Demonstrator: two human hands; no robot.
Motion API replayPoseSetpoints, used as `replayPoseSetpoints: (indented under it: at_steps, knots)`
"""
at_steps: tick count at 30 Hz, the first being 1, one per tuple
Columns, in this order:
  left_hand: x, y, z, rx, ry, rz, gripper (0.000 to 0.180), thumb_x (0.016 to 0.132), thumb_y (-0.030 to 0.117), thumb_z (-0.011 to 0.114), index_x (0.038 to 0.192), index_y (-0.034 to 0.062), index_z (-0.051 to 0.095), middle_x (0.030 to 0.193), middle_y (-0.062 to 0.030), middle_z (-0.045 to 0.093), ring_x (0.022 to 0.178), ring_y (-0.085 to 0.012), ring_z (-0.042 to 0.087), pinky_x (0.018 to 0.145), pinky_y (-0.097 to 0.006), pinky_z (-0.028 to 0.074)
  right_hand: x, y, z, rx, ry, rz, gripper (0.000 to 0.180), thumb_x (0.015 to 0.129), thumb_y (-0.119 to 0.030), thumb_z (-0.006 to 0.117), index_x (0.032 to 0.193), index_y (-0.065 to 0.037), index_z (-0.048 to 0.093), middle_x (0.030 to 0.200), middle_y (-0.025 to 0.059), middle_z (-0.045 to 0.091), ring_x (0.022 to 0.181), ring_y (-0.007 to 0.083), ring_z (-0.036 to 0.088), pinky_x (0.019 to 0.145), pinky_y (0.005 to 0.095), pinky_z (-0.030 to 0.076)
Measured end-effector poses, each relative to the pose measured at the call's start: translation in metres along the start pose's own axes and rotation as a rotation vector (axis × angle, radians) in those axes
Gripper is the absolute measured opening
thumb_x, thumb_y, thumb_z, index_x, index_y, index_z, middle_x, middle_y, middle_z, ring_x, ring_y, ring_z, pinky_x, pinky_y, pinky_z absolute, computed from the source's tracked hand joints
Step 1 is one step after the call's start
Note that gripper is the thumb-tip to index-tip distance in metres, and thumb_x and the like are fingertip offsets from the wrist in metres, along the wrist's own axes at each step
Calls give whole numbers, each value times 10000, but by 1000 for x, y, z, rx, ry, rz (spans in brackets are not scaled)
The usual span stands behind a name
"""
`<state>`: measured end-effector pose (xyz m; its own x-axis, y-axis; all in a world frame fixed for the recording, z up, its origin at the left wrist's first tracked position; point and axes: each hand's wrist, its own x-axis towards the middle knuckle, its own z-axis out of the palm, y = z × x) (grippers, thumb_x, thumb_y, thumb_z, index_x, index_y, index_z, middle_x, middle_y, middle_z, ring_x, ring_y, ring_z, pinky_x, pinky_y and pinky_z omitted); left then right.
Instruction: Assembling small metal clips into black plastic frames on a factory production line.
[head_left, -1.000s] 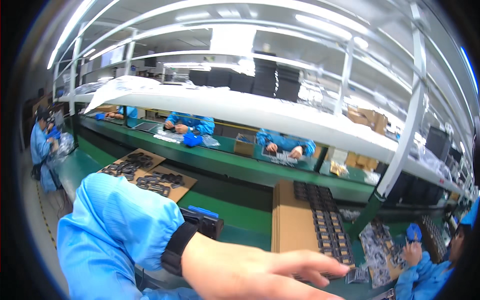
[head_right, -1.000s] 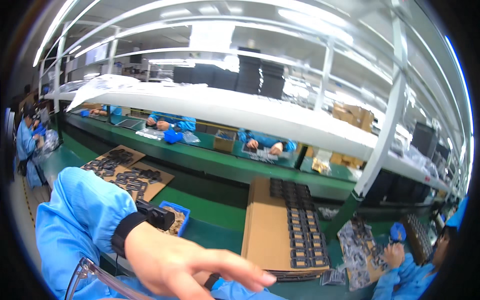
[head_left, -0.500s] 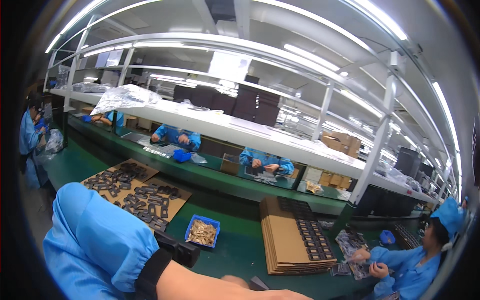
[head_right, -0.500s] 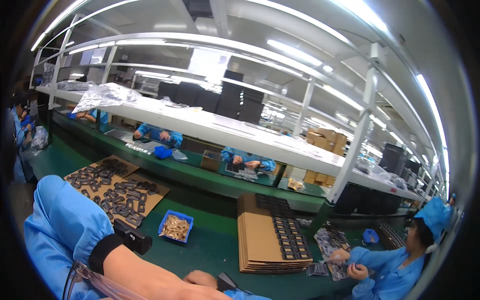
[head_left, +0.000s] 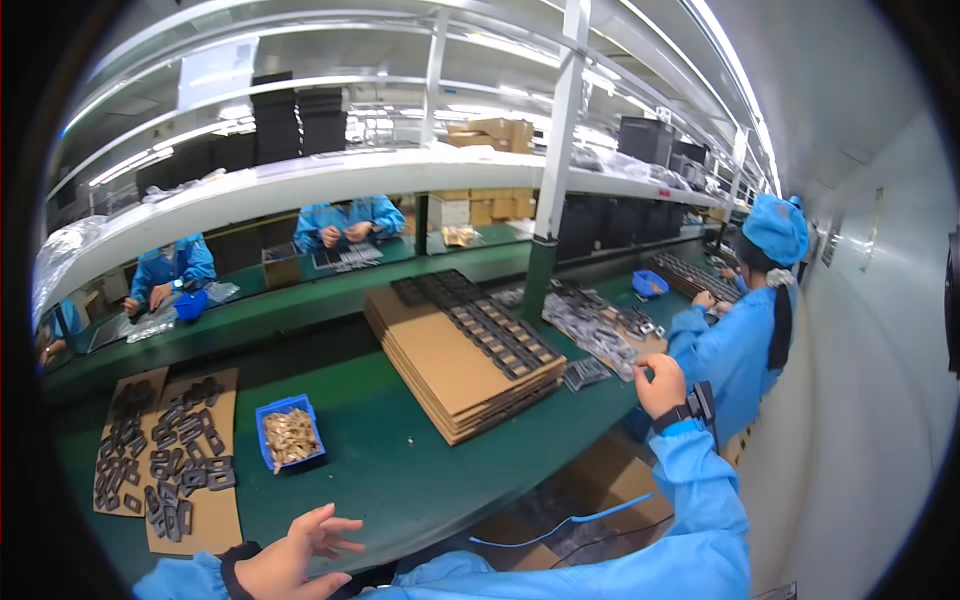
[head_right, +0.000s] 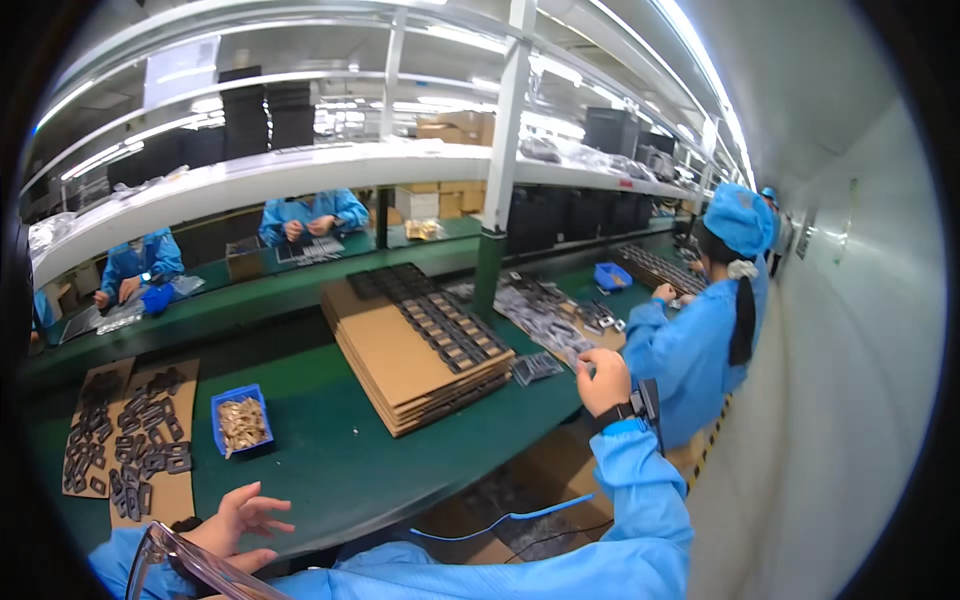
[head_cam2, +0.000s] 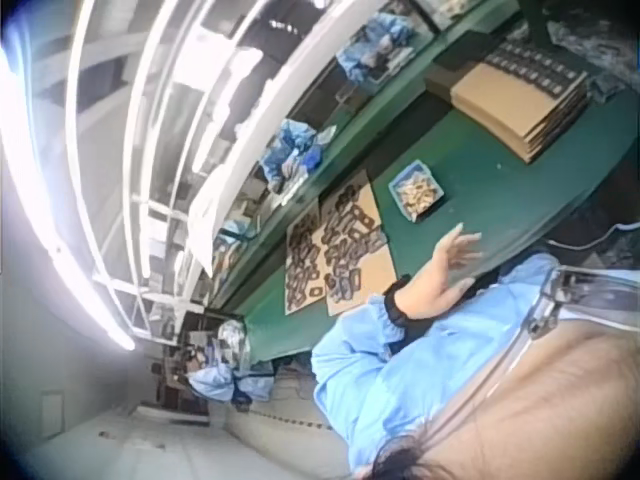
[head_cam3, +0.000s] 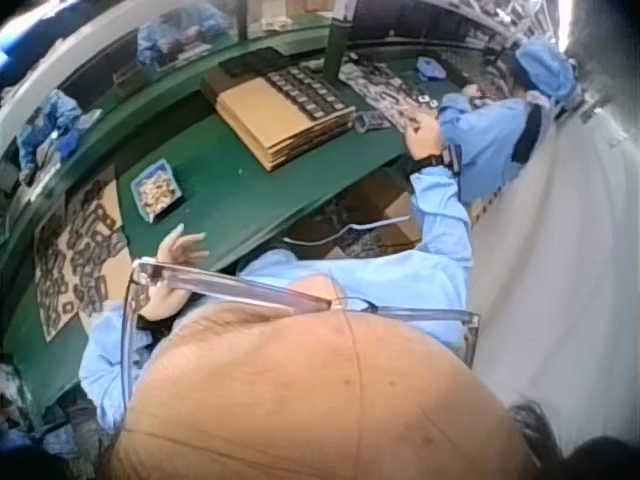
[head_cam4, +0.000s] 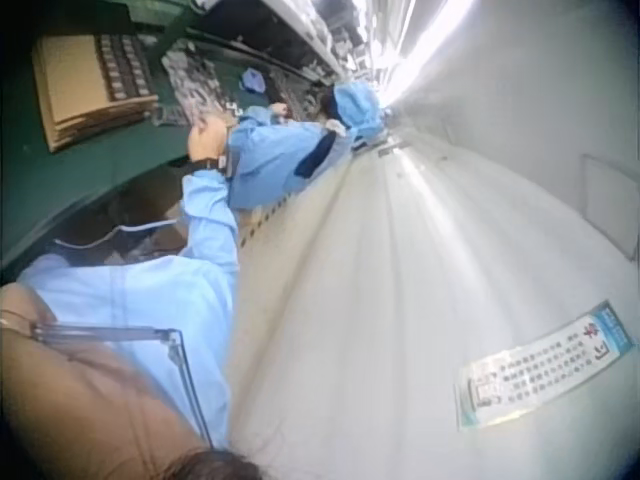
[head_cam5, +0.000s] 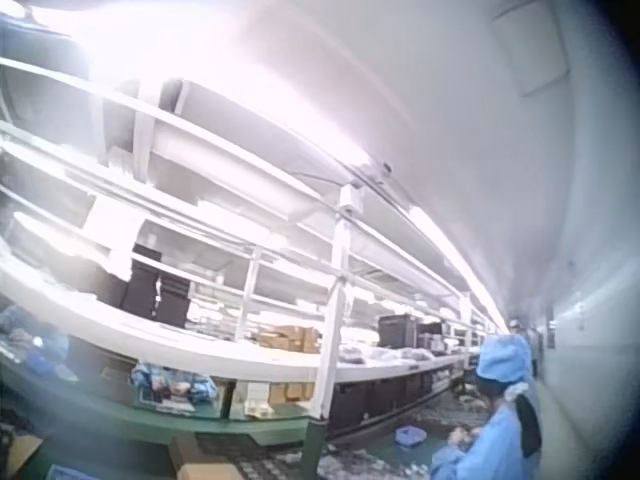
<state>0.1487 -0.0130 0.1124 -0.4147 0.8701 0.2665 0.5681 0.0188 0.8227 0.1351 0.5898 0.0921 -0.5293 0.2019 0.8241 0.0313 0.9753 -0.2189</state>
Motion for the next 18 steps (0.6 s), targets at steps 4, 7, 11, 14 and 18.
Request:
replayPoseSetpoints:
  at_steps: [4, 7, 11, 14, 18]
  knots:
    - [-6, -72, 20, -203, 82, -228, 812, 903, -81, 576, 1523, 147, 104, 1389, -230, 449, 1173, -301, 603, 966, -394, 502, -48, 66, 65, 10, -182, 76, 227, 751, -189, 780, 935, -64, 734, 980, 145, 704, 985, 332, 648, 906, 425, 502]
    - [26, -110, 33, -317, 229, -258, 710, 910, -82, 559, 1480, 76, 166, 1260, -179, 553, 1043, -198, 644, 886, -327, 525, -58, 63, 117, -63, -295, -3, 475, 738, -188, 793, 1177, -64, 660, 1229, 159, 643, 1168, 347, 573, 1024, 430, 440]
    - [72, -138, 41, -158, 410, -120, 598, 903, -62, 551, 1419, 31, 264, 1141, -157, 628, 933, -187, 680, 835, -314, 541, -50, 63, 172, -189, -461, 55, 489, 757, -148, 766, 1228, -100, 644, 1351, 157, 572, 1257, 353, 513, 1078, 445, 405]
    - [81, -154, 44, -126, 511, -112, 565, 899, -51, 557, 1394, 27, 296, 1097, -158, 653, 901, -194, 693, 803, -308, 547, -48, 64, 191, -233, -522, 34, 377, 748, -140, 762, 1120, -106, 705, 1273, 137, 620, 1185, 353, 557, 999, 461, 459]
    - [80, -149, 45, -31, 529, 60, 539, 897, -52, 560, 1375, 37, 326, 1005, -146, 674, 822, -191, 693, 746, -308, 553, -64, 117, 199, -224, -384, 157, 241, 772, -163, 721, 1009, -124, 735, 1150, 125, 662, 1081, 340, 595, 903, 472, 475]
